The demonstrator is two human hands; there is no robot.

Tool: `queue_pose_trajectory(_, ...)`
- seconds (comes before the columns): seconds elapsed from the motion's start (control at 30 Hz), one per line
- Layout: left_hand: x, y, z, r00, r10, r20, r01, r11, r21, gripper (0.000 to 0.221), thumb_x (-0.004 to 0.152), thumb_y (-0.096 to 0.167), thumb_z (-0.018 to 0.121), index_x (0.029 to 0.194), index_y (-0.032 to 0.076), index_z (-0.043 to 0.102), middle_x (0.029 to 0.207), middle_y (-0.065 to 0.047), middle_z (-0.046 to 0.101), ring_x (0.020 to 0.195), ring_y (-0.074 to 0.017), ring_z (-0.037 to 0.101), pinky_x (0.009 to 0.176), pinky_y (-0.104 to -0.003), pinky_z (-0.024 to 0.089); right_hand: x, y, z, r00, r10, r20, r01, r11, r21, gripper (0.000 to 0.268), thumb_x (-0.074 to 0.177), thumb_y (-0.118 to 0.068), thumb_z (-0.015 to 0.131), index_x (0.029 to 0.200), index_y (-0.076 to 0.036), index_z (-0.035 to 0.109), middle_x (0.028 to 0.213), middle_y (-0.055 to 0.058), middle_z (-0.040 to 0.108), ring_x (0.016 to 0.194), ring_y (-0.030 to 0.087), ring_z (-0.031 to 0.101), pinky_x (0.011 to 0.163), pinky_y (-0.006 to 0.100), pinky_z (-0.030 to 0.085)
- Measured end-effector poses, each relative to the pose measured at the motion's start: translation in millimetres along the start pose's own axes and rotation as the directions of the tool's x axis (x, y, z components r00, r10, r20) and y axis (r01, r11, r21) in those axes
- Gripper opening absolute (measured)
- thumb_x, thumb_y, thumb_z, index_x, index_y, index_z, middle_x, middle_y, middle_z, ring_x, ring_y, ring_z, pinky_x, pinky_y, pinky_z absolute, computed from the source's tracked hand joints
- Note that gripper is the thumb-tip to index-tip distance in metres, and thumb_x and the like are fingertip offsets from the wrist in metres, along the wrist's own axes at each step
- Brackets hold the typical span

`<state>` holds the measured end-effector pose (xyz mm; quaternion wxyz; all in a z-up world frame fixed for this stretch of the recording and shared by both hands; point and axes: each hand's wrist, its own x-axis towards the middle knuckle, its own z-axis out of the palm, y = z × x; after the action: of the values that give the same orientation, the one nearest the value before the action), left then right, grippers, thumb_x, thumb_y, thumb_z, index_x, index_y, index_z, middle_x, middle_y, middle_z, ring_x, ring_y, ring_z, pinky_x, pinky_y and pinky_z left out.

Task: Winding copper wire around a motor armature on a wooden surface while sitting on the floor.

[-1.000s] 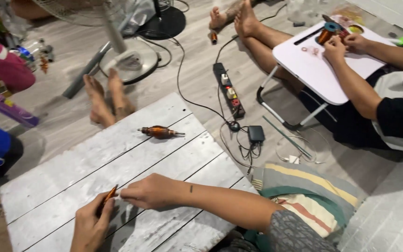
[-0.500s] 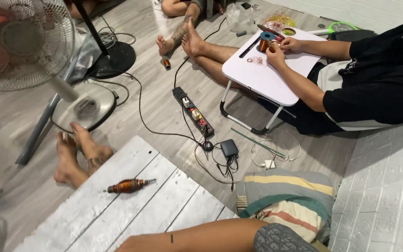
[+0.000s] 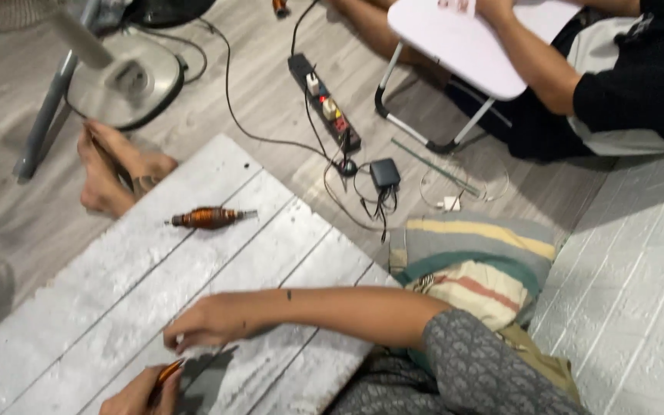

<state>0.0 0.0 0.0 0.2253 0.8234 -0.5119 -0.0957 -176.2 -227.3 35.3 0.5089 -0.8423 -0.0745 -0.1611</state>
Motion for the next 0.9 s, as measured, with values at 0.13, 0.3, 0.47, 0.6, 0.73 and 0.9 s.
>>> queue_pose_trajectory(0.13, -4, 26, -2, 0.968, 0.227, 0.106, -0.24, 0.961, 0.14, 0.023, 0.087, 0.03, 0.089, 0.105, 0.017, 0.088, 0.08, 0.0, 0.089, 0.045, -0.0098, 0.073, 0.049, -0.028, 0.058, -4, -7, -5, 1.0, 0.025, 0.018, -0.023, 0.993, -0.114, 0.014, 0.104, -0.023, 0.071, 0.112, -0.013, 0.076, 0.107, 0.001, 0.085, 0.085, 0.019, 0.078, 0.084, 0.036, 0.065)
queue_pose_trajectory(0.3, -3, 52, -2, 0.999, 0.041, -0.015, -0.037, 0.976, 0.216, 0.017, 0.095, 0.029, 0.079, 0.105, 0.017, 0.084, 0.087, -0.005, 0.084, 0.069, -0.0324, 0.073, 0.067, -0.044, 0.057, -5, -18, 8, 0.991, -0.137, -0.009, 0.124, 0.919, -0.375, 0.009, 0.105, -0.019, 0.071, 0.109, -0.013, 0.067, 0.107, -0.001, 0.078, 0.09, 0.022, 0.074, 0.095, 0.037, 0.06)
queue_pose_trajectory(0.47, 2, 58, -16, 0.988, 0.025, -0.152, -0.016, 0.998, 0.065, 0.018, 0.095, 0.015, 0.078, 0.112, 0.008, 0.082, 0.093, -0.01, 0.084, 0.075, -0.033, 0.076, 0.071, -0.043, 0.058, -5, -18, 17, 0.969, -0.249, -0.007, 0.221, 0.874, -0.432, 0.012, 0.107, -0.017, 0.069, 0.111, -0.006, 0.067, 0.098, 0.007, 0.077, 0.082, 0.028, 0.072, 0.087, 0.039, 0.058)
queue_pose_trajectory(0.6, 7, 75, -39, 0.992, -0.052, -0.114, 0.034, 0.987, -0.159, 0.023, 0.099, 0.013, 0.076, 0.118, 0.001, 0.083, 0.09, -0.012, 0.085, 0.064, -0.0239, 0.072, 0.066, -0.037, 0.058, -3, -32, 6, 0.997, -0.082, -0.004, 0.071, 0.885, -0.461, 0.013, 0.109, -0.021, 0.068, 0.107, -0.01, 0.062, 0.091, 0.009, 0.073, 0.081, 0.03, 0.071, 0.077, 0.042, 0.06)
queue_pose_trajectory(0.73, 4, 69, -49, 0.989, -0.11, -0.104, 0.075, 0.954, -0.289, 0.024, 0.097, 0.015, 0.076, 0.114, 0.0, 0.084, 0.072, -0.009, 0.076, 0.056, -0.0187, 0.056, 0.056, -0.033, 0.048, 1, -37, 1, 0.998, -0.042, 0.042, 0.055, 0.925, -0.376, 0.011, 0.109, -0.017, 0.066, 0.106, -0.008, 0.061, 0.093, 0.009, 0.075, 0.084, 0.028, 0.071, 0.079, 0.04, 0.057)
queue_pose_trajectory(0.9, 5, 48, -36, 0.991, 0.075, -0.114, -0.102, 0.961, -0.257, 0.017, 0.104, 0.028, 0.078, 0.101, 0.014, 0.088, 0.068, -0.011, 0.081, 0.061, -0.0298, 0.078, 0.06, -0.038, 0.058, 6, -27, 0, 0.996, 0.007, 0.085, 0.018, 0.956, -0.294, 0.006, 0.109, -0.011, 0.061, 0.114, -0.009, 0.059, 0.089, 0.015, 0.079, 0.086, 0.044, 0.079, 0.078, 0.052, 0.061)
